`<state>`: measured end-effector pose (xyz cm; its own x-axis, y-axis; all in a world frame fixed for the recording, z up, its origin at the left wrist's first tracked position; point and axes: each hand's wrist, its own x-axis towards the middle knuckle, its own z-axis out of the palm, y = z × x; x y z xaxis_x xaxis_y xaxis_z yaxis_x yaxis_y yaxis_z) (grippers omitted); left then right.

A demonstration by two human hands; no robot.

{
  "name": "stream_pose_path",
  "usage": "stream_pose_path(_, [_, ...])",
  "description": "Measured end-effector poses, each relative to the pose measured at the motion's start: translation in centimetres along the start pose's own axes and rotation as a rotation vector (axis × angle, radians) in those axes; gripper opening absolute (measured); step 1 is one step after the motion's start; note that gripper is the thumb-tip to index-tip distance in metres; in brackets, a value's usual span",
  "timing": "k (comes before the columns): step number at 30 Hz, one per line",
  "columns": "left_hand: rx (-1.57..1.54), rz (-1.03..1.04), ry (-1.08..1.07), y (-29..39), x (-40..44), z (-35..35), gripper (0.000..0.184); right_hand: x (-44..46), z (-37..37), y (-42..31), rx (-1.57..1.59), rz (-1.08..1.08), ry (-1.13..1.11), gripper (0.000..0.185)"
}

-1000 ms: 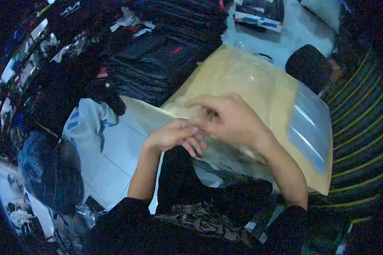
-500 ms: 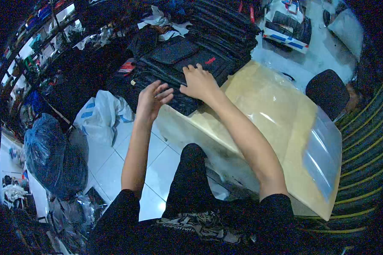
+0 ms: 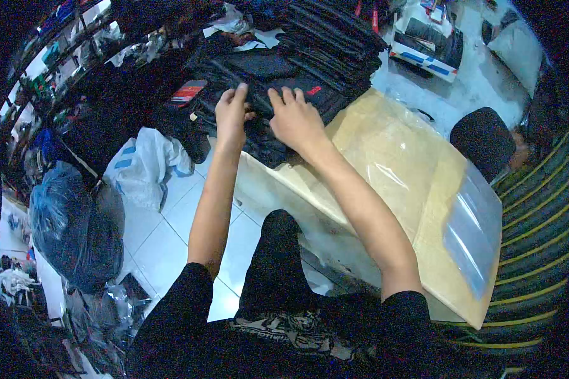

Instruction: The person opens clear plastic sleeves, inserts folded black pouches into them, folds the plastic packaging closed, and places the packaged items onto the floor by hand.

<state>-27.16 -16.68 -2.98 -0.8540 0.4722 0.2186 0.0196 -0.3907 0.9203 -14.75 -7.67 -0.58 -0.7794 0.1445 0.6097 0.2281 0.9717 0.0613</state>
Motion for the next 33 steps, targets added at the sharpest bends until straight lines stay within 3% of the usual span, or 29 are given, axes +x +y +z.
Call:
stream_pose_path(2, [-0.1, 0.026, -0.004, -0.4, 0.4, 0.4, 0.052, 0.8, -1.1, 0.8, 0.059, 0.047, -0.022, 0.049])
stream_pose_path(5, [-0.46, -0.195, -0.045, 1.0, -0.7, 1.5, 0.051, 2.5, -1.9, 2.3, 0.086, -0.003, 0.066, 0.043])
stream_pose_path(9, [-0.642, -0.094, -0.143, 3.6, 2.2, 2.8, 0.063, 1.3, -3.8, 0.6, -0.006, -0.068, 0.217, 0.047])
stream_pose_path(11, [-0.628, -0.124, -0.099, 6.3, 1.8, 3.3, 0.032, -0.2, -4.2, -0.5, -0.062, -0.11, 0.3, 0.049])
stream_pose_path(13, [-0.478, 0.036, 0.072, 6.7, 0.0, 3.0, 0.025, -1.7, -5.0, -2.1, -0.064, -0.101, 0.333, 0.049])
stream_pose_path(15, [-0.392, 0.166, 0.205, 6.4, -1.6, 1.1, 0.022, -3.5, -6.7, -3.7, -0.001, -0.163, 0.211, 0.052])
stream_pose_path(16, [-0.358, 0.38, 0.246, 7.0, -2.8, 0.0, 0.024, -4.6, -7.9, -4.7, 0.162, -0.141, 0.136, 0.055])
stream_pose_path(17, [-0.292, 0.384, 0.253, 5.0, -1.6, -3.7, 0.026, -5.2, -9.3, -5.3, 0.323, -0.128, 0.066, 0.058])
stream_pose_path(18, [-0.266, 0.584, 0.218, 5.8, -2.5, -5.9, 0.031, -5.3, -10.6, -5.1, 0.417, -0.119, 0.114, 0.068])
stream_pose_path(19, [-0.43, 0.443, 0.025, 5.8, -3.4, -9.5, 0.045, -5.2, -11.5, -4.4, 0.425, -0.095, 0.22, 0.08])
stream_pose_path(21, [-0.491, 0.523, -0.085, 8.1, -7.2, -12.5, 0.04, -3.2, -13.2, -3.1, 0.586, 0.081, 0.414, 0.093])
stream_pose_path(22, [-0.352, 0.544, -0.114, 9.2, -8.5, -14.2, 0.043, -2.7, -13.1, -2.4, 0.793, 0.108, 0.35, 0.101])
stream_pose_path(23, [-0.324, 0.482, 0.004, 8.3, -9.4, -16.4, 0.046, -2.3, -12.8, -2.1, 1.001, 0.13, 0.286, 0.11])
stream_pose_path(24, [-0.386, 0.453, -0.071, 7.8, -10.7, -17.4, 0.046, -2.3, -12.6, -2.5, 1.024, 0.019, 0.252, 0.101])
stream_pose_path(25, [-0.454, 0.423, -0.142, 7.6, -11.8, -18.2, 0.047, -2.9, -12.4, -2.9, 1.182, 0.096, 0.131, 0.095])
stream_pose_path(27, [-0.308, 0.35, -0.014, 7.6, -13.3, -18.8, 0.048, -4.3, -11.4, -3.6, 1.477, 0.247, -0.129, 0.082])
stream_pose_path(28, [-0.239, 0.316, 0.049, 7.8, -13.8, -18.9, 0.048, -4.6, -10.6, -3.9, 1.491, 0.292, -0.087, 0.075])
stream_pose_path(31, [-0.682, 0.248, -0.402, 9.0, -16.2, -17.2, 0.052, -6.4, -8.9, -5.2, 1.461, 0.428, 0.039, 0.057])
stream_pose_path(32, [-0.523, 0.069, -0.187, 7.7, -16.6, -18.3, 0.056, -6.9, -8.8, -5.7, 1.398, 0.456, 0.084, 0.053])
stream_pose_path(33, [0.263, 0.236, -0.148, 9.4, -17.5, -16.0, 0.054, -7.2, -8.6, -6.0, 1.333, 0.482, 0.133, 0.049])
